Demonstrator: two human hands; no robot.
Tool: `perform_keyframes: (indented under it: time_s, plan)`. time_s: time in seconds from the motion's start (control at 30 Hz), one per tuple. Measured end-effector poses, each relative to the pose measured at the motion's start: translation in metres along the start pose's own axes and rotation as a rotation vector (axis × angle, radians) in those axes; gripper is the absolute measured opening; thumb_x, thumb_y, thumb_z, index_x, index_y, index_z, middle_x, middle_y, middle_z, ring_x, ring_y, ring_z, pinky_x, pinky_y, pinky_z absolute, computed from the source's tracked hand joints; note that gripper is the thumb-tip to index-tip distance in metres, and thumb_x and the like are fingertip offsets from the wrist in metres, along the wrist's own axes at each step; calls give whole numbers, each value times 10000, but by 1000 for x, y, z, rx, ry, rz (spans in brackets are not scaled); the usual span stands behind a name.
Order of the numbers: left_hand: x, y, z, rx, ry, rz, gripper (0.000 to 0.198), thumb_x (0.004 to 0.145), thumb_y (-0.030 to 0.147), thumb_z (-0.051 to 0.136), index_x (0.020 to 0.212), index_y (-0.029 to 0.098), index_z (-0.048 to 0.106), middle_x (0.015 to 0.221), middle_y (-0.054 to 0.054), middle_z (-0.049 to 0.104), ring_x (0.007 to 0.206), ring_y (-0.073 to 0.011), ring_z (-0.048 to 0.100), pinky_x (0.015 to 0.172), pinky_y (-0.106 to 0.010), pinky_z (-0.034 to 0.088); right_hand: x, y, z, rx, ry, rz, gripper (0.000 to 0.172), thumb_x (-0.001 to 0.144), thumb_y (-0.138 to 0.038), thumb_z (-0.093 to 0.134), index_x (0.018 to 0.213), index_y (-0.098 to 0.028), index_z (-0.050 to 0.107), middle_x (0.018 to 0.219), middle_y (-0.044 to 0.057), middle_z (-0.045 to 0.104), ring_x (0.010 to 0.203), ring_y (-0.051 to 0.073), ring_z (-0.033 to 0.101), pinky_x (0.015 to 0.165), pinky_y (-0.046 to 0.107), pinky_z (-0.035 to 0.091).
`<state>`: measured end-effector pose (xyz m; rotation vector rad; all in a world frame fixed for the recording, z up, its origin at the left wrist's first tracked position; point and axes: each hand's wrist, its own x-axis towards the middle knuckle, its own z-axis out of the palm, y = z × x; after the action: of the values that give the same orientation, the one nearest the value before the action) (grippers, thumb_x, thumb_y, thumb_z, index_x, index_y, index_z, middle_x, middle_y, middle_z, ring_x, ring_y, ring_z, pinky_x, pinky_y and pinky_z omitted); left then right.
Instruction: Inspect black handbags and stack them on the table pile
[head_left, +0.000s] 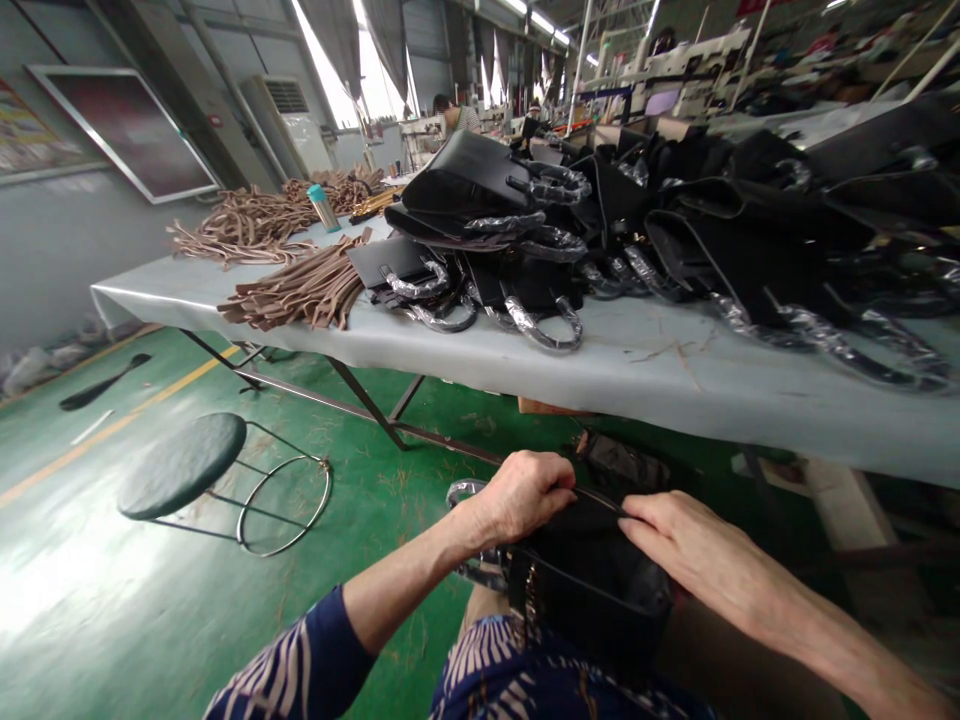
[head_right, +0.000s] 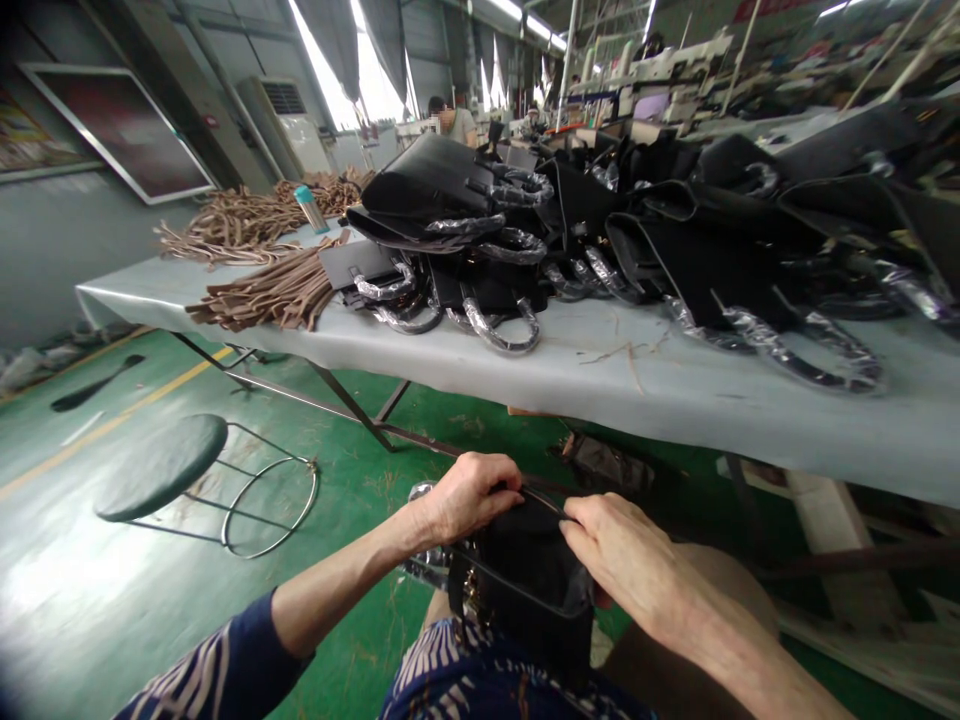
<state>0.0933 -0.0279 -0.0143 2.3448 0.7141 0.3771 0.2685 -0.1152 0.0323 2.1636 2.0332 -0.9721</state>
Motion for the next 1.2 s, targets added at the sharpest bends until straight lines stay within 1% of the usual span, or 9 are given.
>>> perform_keyframes:
  time_s: [0.13,0.3,0.43,0.53,0.63,0.73,0.87,1.07,1.2]
  plan:
    - [0,5,-2,25,-4,-46,84,798,189,523,878,179,549,763,20,558,702,-108,509,632,-188,378,0,-2,-1,-6,11,-20,302,865,-237,357,622,-201,533,652,25,638,635,146,593,598,246,362]
    - [0,6,-5,39,-40,52,215,812,129,463,983,180,583,866,-20,590,812,-133,544,727,-205,414,3,0,0,-74,44,-37,284,864,-231,371,653,-213,560,718,38,650,731,180,606,622,260,377]
    - [-2,5,-4,86,-57,55,235,821,140,444,995,179,598,882,-36,583,802,-139,545,727,-218,429,7,8,8,-97,132,-16,164,822,-296,470,821,-238,623,888,54,667,883,230,601,721,308,398]
    - [-5,7,-3,84,-51,52,240,816,135,442,1001,180,588,891,-33,574,796,-137,543,719,-217,431,12,8,15,-59,164,55,226,760,-330,555,965,-253,613,1004,56,654,955,247,586,772,325,397]
    - [-7,10,-3,82,-47,34,224,817,138,440,985,175,585,892,-33,569,798,-139,543,713,-218,431,16,1,19,-39,185,93,194,788,-339,517,936,-272,623,916,42,674,896,247,609,714,318,396]
    - [-10,8,-6,83,-54,-10,207,834,185,451,998,179,577,914,-41,572,823,-151,548,738,-232,432,19,-1,19,10,217,38,194,828,-321,459,858,-270,644,822,33,682,836,224,621,669,292,387]
    - [-21,-2,-15,56,-129,-82,293,745,265,611,1027,197,571,944,-30,590,878,-181,544,769,-252,423,20,2,18,20,222,-26,234,842,-280,425,750,-246,637,770,28,672,764,200,616,640,276,375]
    - [-34,-29,-19,-328,-217,-281,262,678,231,656,930,163,624,799,26,581,723,-122,519,625,-186,406,20,1,11,20,173,-34,236,825,-308,422,678,-232,589,688,12,636,720,184,581,607,261,350]
    - [-33,-40,-23,-543,-295,-332,310,628,285,698,885,128,626,728,32,550,652,-109,488,571,-186,393,25,4,2,85,94,-65,185,777,-296,448,656,-222,566,655,-20,597,687,159,554,568,233,337]
